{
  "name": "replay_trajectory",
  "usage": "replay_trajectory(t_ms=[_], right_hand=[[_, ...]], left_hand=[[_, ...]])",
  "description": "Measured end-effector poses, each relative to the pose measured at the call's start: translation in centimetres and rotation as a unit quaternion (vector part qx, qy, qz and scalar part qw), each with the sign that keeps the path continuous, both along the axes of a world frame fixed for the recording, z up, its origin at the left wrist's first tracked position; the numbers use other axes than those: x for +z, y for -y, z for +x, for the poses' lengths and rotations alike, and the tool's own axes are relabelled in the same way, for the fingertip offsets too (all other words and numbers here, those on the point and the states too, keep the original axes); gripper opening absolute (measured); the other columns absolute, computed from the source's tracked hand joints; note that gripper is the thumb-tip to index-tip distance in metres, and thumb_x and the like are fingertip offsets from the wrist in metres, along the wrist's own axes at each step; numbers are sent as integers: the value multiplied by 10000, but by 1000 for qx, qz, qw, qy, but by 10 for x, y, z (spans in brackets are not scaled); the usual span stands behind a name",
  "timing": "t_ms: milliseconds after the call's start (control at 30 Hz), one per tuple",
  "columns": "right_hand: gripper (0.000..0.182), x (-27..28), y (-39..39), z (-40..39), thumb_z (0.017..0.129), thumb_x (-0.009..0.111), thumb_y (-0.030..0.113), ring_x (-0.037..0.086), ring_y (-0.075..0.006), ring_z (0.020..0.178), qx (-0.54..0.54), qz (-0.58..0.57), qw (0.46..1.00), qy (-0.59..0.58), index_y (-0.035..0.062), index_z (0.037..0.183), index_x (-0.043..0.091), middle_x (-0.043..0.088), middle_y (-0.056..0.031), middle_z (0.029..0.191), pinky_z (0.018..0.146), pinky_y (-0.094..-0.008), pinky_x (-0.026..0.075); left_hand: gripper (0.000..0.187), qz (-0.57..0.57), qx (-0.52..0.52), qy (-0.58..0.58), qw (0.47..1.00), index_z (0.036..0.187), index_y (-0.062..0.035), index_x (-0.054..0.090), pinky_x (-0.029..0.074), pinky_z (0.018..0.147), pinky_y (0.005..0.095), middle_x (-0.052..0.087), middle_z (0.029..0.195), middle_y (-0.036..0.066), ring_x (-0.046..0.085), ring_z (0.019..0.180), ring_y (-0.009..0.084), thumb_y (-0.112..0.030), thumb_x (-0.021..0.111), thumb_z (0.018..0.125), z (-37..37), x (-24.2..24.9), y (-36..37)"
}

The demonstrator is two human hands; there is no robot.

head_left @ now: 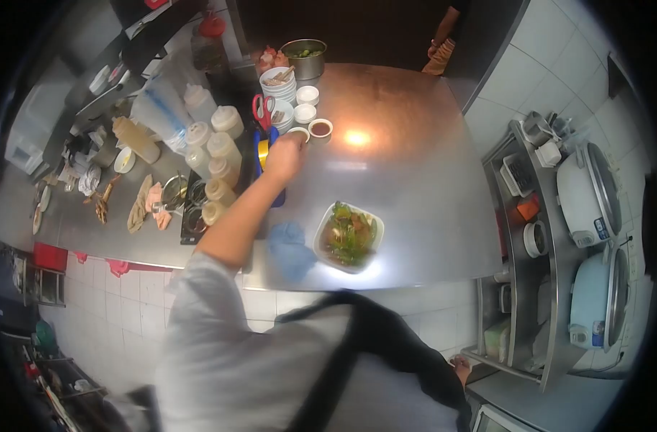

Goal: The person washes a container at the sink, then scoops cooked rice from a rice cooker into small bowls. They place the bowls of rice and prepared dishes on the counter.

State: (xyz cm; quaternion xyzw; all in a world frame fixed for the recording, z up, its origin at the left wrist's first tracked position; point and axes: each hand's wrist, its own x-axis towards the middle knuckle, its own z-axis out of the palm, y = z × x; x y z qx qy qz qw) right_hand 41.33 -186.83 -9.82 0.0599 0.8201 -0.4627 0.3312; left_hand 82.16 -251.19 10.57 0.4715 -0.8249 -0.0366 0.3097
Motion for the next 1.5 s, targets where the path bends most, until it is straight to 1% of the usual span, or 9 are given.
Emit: replay_trajectory(t_ms=[167,233,433,933,1033,1133,1233,1333,1500], right_hand=[[220,-64,-21,-4,805,613,76,588,-143,618,296,-10,954,-49,63,1017,553,597,-47,761,477,-292,457],[216,-94,-37,10,811,617,76,599,-133,632,258,61,956,-127,-1,1008,575,628,-77,739,526,-282,469],[219,-52,-9,39,813,620,81,595,-128,633,145,97,982,-66,-3,1011,581,635,-84,737,536,-275,465],[219,-40,32,27,819,629,88,577,-113,630,148,20,989,2,-6,1012,586,641,-85,726,554,-250,451],[242,-46,31,12,823,623,89,583,-127,655,230,36,972,-31,22,1050,571,637,-81,775,554,-257,456],[271,-78,6,-17,837,605,104,586,-152,675,134,-152,973,107,64,1099,549,623,-70,820,555,-277,463],[288,-39,38,-40,854,568,118,583,-171,678,124,32,989,78,97,1138,526,606,-61,875,554,-293,461],[293,8,73,-45,854,559,146,579,-171,698,142,13,990,-13,98,1141,524,599,-45,887,576,-299,457],[323,40,96,-52,834,581,180,579,-164,747,106,-10,994,-10,94,1140,525,595,-31,892,605,-308,452]], left_hand=[[168,-17,119,258,959,904,-31,627,529,741,395,644,911,158,628,883,315,-121,539,793,-17,-45,135],[165,68,168,215,960,889,-40,647,529,744,390,651,948,180,638,899,315,-122,525,813,-25,-41,151],[201,161,215,239,933,929,-69,686,528,763,378,669,972,143,650,903,304,-132,526,824,-34,-46,180],[309,209,258,92,939,949,-1,668,493,835,394,634,1012,230,620,971,342,-192,605,714,-29,-10,192],[314,193,224,75,952,945,-11,671,493,830,404,635,996,233,621,961,343,-191,609,696,-37,10,179],[302,105,158,88,978,912,-11,638,499,791,423,651,918,203,630,900,343,-198,651,674,-68,33,140],[357,60,36,106,992,965,-14,590,489,752,456,642,934,196,625,857,356,-225,693,696,-110,33,80],[272,136,-67,192,969,917,-6,570,501,709,434,640,872,206,634,825,329,-154,644,701,-156,6,33],[200,46,-199,175,963,878,-10,575,517,672,410,634,853,168,622,821,310,-131,593,719,-208,-60,-13]])
